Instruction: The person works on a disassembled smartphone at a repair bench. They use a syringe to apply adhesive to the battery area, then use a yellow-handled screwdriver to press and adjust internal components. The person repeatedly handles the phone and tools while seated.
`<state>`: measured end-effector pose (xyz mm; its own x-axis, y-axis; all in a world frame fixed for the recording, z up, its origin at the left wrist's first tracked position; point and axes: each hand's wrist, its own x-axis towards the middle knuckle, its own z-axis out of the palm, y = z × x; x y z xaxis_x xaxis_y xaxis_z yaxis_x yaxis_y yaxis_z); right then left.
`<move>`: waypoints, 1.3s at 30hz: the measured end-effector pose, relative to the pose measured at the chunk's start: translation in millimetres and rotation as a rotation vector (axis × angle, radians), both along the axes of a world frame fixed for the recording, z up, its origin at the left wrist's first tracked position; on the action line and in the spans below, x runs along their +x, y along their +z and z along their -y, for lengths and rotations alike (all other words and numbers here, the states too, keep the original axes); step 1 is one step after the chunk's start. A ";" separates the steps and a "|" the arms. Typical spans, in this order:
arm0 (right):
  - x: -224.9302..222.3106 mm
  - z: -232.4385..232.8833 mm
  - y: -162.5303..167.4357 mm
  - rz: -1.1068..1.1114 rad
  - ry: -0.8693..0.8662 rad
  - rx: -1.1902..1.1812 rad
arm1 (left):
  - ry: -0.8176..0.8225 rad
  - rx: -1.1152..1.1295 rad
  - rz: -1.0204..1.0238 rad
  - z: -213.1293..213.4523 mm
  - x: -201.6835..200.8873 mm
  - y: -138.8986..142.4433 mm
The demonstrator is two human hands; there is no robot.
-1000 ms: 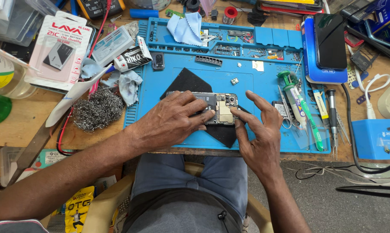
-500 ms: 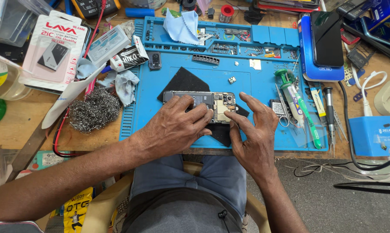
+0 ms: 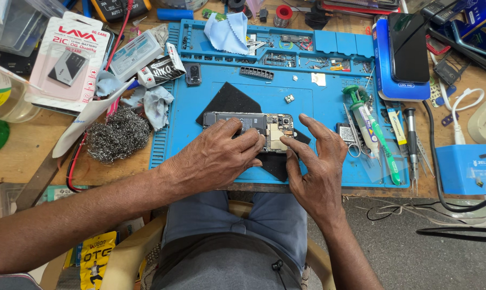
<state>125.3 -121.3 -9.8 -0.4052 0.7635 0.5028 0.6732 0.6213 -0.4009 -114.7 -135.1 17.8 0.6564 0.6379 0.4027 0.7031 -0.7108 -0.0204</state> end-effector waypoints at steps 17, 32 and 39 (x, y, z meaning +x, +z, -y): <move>2.8 3.4 2.3 -0.048 -0.025 -0.013 | 0.009 0.029 -0.066 -1.5 5.2 6.7; 243.5 55.1 36.1 -1.320 -0.658 0.346 | 0.035 -0.003 -0.284 -21.1 -8.6 -55.1; 323.0 -21.2 -10.4 -1.430 -0.637 -0.028 | 0.041 0.032 -0.144 -3.6 -2.9 -21.3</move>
<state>448.3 -100.1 -20.2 0.7589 0.6320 0.1572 -0.1222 0.3754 -0.9188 -117.6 -131.5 -3.5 0.6826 0.6536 0.3271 0.7197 -0.6788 -0.1456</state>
